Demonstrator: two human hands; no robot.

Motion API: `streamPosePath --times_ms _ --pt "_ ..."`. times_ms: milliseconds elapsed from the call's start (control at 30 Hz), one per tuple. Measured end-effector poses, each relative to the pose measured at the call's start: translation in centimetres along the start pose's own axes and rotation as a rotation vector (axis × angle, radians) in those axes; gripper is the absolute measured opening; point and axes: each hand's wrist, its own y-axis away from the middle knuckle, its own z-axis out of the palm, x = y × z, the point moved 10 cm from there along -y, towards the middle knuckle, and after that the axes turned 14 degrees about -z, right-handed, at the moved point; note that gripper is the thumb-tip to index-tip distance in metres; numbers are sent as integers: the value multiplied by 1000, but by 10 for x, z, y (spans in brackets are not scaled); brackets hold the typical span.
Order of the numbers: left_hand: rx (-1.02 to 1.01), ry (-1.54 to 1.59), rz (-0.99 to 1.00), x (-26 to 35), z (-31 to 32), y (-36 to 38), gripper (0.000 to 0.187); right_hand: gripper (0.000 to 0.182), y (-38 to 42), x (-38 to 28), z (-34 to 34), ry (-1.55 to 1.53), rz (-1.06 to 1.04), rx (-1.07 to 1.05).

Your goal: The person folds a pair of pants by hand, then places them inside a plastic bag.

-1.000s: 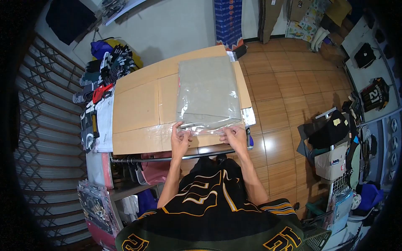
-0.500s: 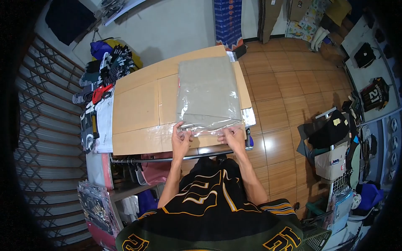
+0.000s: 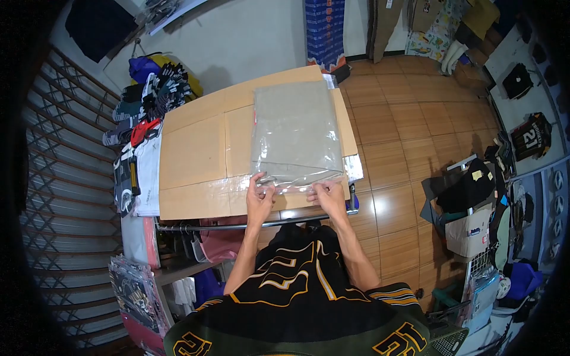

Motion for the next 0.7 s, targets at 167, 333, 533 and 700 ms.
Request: streamPosePath --times_ms 167,333,533,700 --pt "-5 13 3 0 4 2 50 25 2 -4 7 12 41 -40" --pt "6 25 23 -1 8 1 51 26 -1 1 8 -3 -14 -57" --pt "15 27 17 -1 9 1 51 27 0 6 8 -15 35 -30" --pt "-17 71 -4 1 15 3 54 25 3 1 15 -14 67 -34"
